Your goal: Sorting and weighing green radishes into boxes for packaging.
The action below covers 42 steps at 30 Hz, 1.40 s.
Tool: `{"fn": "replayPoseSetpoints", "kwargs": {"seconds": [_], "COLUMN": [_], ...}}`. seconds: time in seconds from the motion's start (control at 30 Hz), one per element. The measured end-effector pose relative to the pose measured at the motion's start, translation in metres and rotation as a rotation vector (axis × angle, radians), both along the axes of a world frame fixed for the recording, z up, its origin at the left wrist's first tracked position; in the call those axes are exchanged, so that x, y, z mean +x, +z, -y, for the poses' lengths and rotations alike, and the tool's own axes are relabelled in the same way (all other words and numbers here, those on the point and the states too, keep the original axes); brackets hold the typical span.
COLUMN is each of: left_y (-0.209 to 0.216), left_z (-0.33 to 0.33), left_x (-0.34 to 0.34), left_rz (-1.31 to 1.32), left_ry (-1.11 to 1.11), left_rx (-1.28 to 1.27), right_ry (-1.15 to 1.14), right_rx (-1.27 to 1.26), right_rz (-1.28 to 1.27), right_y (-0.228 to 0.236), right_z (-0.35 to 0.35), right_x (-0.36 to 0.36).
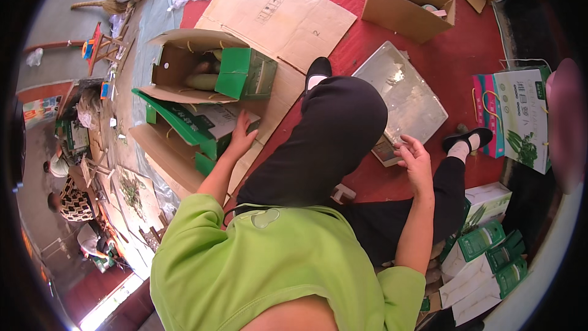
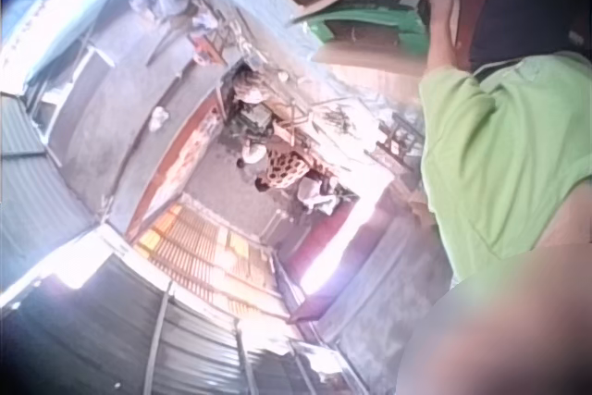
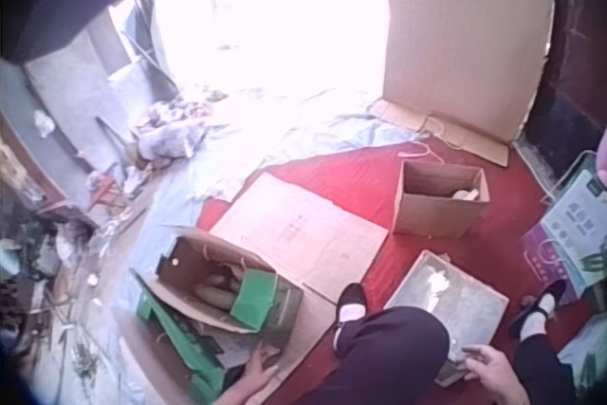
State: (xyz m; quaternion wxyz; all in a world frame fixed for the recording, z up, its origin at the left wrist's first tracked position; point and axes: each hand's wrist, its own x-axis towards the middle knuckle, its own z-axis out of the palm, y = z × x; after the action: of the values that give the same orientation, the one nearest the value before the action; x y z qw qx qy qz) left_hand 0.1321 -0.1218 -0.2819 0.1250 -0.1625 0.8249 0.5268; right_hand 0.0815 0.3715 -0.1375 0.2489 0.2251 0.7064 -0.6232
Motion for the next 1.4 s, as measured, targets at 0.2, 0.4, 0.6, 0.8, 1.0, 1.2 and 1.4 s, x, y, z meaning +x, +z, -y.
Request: {"fn": "replayPoseSetpoints", "kwargs": {"seconds": [0.2, 0.4, 0.6, 0.8, 1.0, 1.2, 1.4], "left_y": [-0.003, 0.04, 0.127, 0.1, 0.084, 0.084, 0.108], "left_z": [0.032, 0.001, -0.067, -0.084, -0.084, -0.066, -0.046], "left_x": [0.073, 0.022, -0.07, -0.13, -0.137, -0.111, -0.013], "left_rz": [0.028, 0.055, -0.311, 0.048, 0.049, 0.066, 0.018], "left_ry": [0.177, -0.134, -0.49, -0.456, -0.5, -0.571, -0.728], "left_rx": [-0.024, -0.487, -0.742, -1.142, -1.365, -1.301, -1.343], "right_ry": [0.059, 0.096, 0.091, 0.107, 0.118, 0.121, 0.13], "right_rx": [-0.015, -0.005, 0.029, 0.06, 0.054, 0.067, 0.069], "right_rz": [-0.006, -0.007, -0.008, -0.002, -0.026, -0.008, -0.002], "right_y": [-0.01, -0.012, -0.016, -0.019, -0.024, -0.023, -0.026], "right_z": [0.004, 0.012, 0.011, 0.011, 0.01, 0.011, 0.011], "right_x": [-0.005, -0.011, -0.01, -0.01, -0.011, -0.01, -0.009]}}
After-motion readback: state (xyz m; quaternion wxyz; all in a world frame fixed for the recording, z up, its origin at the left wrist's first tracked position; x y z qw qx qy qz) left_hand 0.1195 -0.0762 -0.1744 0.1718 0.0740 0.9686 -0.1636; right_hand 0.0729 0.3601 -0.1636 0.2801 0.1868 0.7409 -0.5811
